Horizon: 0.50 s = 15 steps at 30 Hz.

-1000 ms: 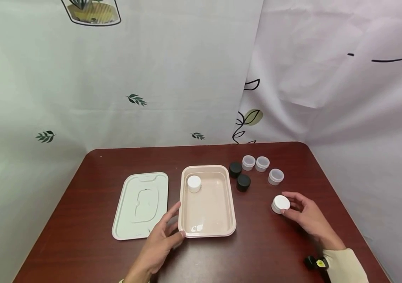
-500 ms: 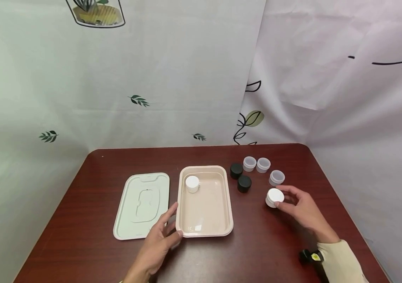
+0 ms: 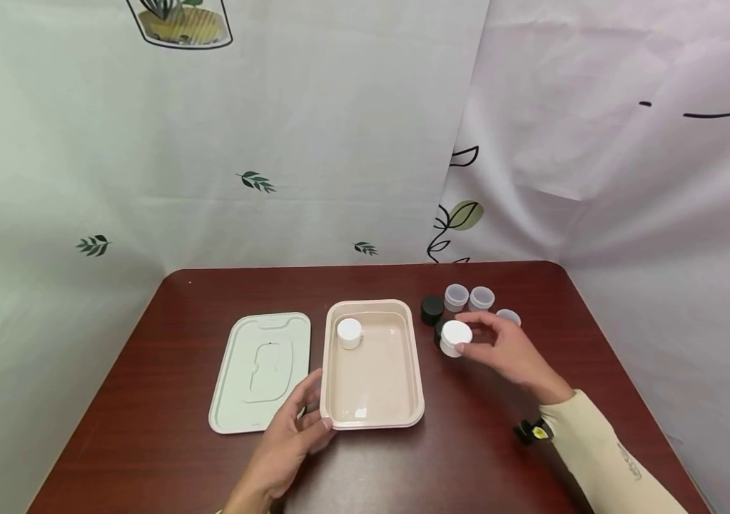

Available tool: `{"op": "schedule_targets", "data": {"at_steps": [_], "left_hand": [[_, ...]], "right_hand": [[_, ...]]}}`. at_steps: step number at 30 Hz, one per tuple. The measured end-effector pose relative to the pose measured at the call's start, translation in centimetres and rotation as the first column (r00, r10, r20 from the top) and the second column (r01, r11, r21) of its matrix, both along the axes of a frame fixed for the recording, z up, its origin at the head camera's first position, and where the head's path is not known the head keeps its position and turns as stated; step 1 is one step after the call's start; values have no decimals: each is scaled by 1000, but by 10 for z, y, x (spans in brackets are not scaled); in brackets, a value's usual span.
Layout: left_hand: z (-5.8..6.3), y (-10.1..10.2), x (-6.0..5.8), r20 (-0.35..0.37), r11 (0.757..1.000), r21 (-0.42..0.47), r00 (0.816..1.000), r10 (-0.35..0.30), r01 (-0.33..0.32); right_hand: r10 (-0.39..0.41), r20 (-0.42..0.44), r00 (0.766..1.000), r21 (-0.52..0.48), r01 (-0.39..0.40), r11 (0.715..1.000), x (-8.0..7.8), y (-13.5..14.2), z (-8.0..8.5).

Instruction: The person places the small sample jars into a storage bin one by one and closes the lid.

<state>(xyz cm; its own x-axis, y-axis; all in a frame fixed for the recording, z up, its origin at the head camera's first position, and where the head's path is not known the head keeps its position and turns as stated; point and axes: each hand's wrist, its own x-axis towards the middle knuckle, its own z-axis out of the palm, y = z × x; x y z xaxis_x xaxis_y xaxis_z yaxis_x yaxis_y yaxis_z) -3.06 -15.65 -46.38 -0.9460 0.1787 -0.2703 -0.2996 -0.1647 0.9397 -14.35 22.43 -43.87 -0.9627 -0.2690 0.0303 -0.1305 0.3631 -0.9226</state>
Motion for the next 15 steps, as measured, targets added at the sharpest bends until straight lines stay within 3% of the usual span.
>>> {"op": "schedule_targets", "data": {"at_steps": [7, 15], "left_hand": [[0, -1, 1, -5, 1000, -6, 1000, -9, 9], [-1, -3, 0, -16, 999, 2, 999, -48, 48]], "right_hand": [[87, -19, 996, -31, -87, 996, -16, -38, 15], [181, -52, 982, 38, -179, 983, -31, -82, 17]]}}
